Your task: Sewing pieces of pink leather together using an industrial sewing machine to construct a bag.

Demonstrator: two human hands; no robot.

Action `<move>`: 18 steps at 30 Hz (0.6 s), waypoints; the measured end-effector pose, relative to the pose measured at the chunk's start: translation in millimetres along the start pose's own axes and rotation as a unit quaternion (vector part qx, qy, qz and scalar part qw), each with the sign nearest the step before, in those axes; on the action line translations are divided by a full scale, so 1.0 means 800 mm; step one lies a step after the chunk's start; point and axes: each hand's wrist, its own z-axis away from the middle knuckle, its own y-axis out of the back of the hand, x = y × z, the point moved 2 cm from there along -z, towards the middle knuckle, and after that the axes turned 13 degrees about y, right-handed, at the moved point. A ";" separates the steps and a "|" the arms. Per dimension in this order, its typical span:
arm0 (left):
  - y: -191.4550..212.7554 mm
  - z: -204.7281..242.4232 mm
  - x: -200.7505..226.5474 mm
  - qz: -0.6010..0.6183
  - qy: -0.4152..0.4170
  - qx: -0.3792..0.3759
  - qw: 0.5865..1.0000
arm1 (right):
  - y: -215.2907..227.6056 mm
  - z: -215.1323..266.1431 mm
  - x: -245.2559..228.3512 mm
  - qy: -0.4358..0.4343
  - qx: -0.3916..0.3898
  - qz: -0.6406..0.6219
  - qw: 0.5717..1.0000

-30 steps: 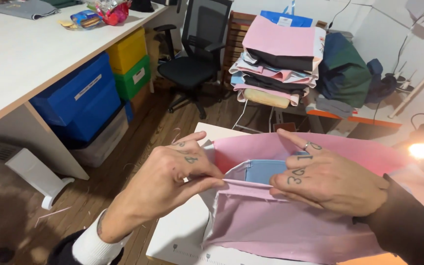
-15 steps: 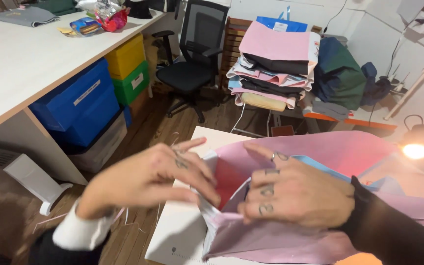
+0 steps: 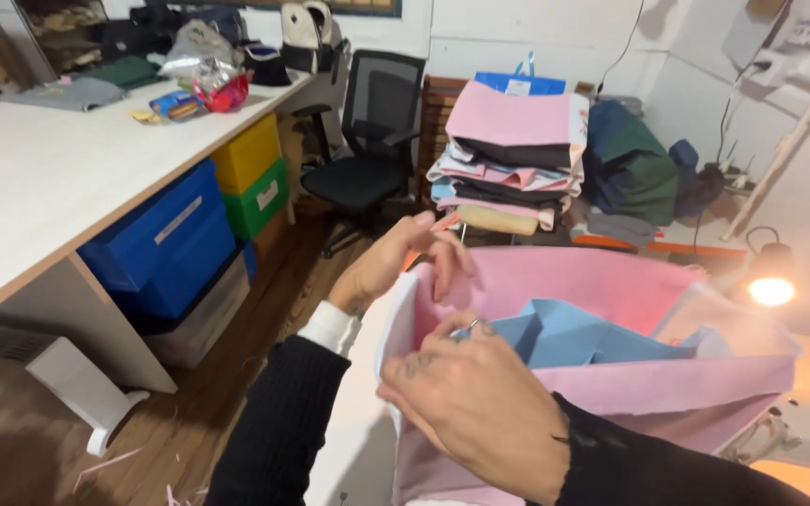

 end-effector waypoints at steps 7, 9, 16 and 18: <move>0.039 0.133 0.025 -0.139 -0.046 0.319 0.936 | 0.031 0.086 0.071 0.118 0.087 -0.095 0.985; 0.021 0.172 0.056 -0.342 -0.099 0.370 0.858 | 0.056 0.110 0.095 0.143 0.027 -0.102 0.984; -0.087 0.157 0.102 -0.443 -0.162 0.172 0.865 | 0.072 0.233 0.208 -0.074 -0.075 -0.012 0.994; -0.094 0.134 0.086 -0.479 -0.074 0.251 0.838 | 0.097 0.222 0.202 -0.177 -0.118 -0.008 0.977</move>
